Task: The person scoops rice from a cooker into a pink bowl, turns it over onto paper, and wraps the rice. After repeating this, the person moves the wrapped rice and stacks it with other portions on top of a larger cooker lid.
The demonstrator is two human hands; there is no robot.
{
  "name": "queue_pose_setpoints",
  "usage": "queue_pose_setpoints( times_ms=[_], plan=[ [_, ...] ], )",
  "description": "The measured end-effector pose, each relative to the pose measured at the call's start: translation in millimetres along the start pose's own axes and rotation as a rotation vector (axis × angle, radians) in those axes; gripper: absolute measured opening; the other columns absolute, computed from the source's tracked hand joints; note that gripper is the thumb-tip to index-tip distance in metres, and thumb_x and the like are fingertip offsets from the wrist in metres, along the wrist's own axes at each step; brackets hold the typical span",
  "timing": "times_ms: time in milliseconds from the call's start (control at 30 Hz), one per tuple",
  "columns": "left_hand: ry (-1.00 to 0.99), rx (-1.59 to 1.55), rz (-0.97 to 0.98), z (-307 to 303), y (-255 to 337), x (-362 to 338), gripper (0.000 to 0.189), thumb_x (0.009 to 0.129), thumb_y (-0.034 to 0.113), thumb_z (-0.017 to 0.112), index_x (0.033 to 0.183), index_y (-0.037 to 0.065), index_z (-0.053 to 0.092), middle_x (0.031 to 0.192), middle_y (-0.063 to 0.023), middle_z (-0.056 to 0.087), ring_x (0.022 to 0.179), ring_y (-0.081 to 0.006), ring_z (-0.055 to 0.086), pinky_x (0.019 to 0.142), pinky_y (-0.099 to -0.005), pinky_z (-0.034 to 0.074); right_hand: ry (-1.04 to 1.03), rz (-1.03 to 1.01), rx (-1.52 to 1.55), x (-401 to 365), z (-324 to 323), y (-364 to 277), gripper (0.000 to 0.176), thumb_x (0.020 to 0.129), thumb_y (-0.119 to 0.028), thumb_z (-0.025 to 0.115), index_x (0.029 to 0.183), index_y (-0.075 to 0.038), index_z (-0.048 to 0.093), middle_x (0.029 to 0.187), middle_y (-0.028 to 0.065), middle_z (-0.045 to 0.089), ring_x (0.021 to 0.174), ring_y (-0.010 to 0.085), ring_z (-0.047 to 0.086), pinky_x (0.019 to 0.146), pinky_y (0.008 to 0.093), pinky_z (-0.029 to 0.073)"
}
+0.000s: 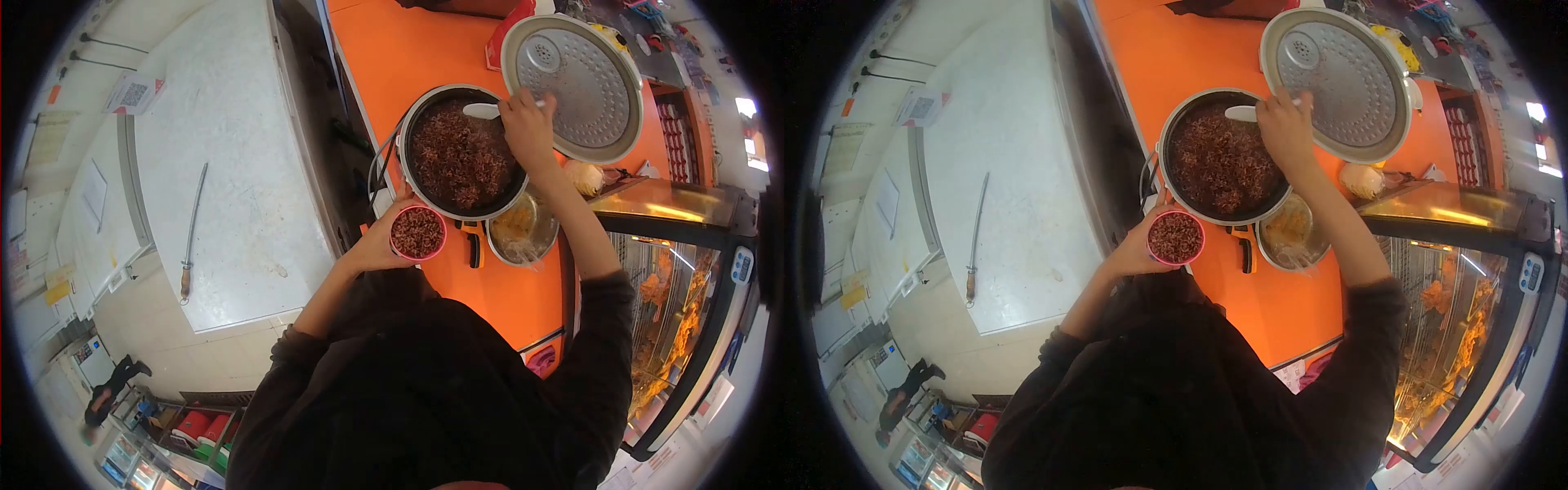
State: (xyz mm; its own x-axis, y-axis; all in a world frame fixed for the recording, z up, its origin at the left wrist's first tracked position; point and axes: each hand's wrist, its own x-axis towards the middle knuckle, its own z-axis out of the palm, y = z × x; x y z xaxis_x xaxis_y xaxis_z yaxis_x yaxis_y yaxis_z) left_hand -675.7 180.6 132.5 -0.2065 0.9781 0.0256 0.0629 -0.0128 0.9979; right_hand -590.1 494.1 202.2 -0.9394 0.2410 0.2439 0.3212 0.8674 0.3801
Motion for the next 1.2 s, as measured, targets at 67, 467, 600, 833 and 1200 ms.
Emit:
queue_pose_setpoints(
  times_ms=[67, 467, 600, 833, 1200],
  plan=[
    [-0.014, -0.177, -0.024, 3, -2, 0, 0.092, 0.061, 0.015, 0.087, 0.138, 0.005, 0.038, 0.147, -0.0153, 0.035, 0.144, -0.0282, 0.021, 0.116, -0.0410, 0.018, -0.125, -0.096, 0.140, 25, 17, 8, 0.010, 0.069, -0.008, 0.065, 0.079, -0.010, 0.065, 0.086, 0.0025, 0.063, 0.094, 0.0208, 0.057, 0.092, 0.0504, 0.032],
    [0.024, -0.271, -0.013, 12, -4, 4, 0.090, 0.060, 0.015, 0.087, 0.135, 0.005, 0.038, 0.130, -0.0103, 0.049, 0.131, -0.0251, 0.040, 0.112, -0.0395, 0.028, -0.173, -0.310, 0.190, -19, 12, -12, 0.020, 0.074, -0.009, 0.062, 0.093, -0.009, 0.068, 0.092, 0.0001, 0.061, 0.102, 0.0162, 0.054, 0.090, 0.0473, 0.035],
    [0.040, -0.265, -0.011, 6, -3, 3, 0.089, 0.061, 0.015, 0.087, 0.135, 0.005, 0.039, 0.132, -0.0103, 0.048, 0.133, -0.0268, 0.038, 0.114, -0.0413, 0.022, 0.008, -0.129, 0.105, -52, -2, -11, 0.028, 0.077, -0.010, 0.060, 0.104, -0.011, 0.064, 0.092, -0.0019, 0.060, 0.103, 0.0141, 0.053, 0.087, 0.0499, 0.034],
    [0.100, -0.179, 0.026, 5, -11, 0, 0.093, 0.060, 0.015, 0.087, 0.138, 0.005, 0.036, 0.141, -0.0123, 0.043, 0.141, -0.0278, 0.028, 0.117, -0.0413, 0.017, -0.034, 0.039, 0.067, -38, -35, 6, 0.034, 0.075, -0.006, 0.059, 0.108, -0.011, 0.063, 0.096, -0.0021, 0.061, 0.104, 0.0139, 0.053, 0.085, 0.0527, 0.034],
    [0.054, -0.204, -0.042, 14, -5, 3, 0.090, 0.061, 0.014, 0.087, 0.136, 0.006, 0.038, 0.130, -0.0091, 0.050, 0.126, -0.0238, 0.047, 0.113, -0.0391, 0.027, -0.198, -0.359, 0.043, 49, 21, -21, 0.007, 0.074, -0.011, 0.061, 0.071, -0.010, 0.068, 0.078, 0.0059, 0.064, 0.096, 0.0180, 0.058, 0.093, 0.0447, 0.036]
  ],
)
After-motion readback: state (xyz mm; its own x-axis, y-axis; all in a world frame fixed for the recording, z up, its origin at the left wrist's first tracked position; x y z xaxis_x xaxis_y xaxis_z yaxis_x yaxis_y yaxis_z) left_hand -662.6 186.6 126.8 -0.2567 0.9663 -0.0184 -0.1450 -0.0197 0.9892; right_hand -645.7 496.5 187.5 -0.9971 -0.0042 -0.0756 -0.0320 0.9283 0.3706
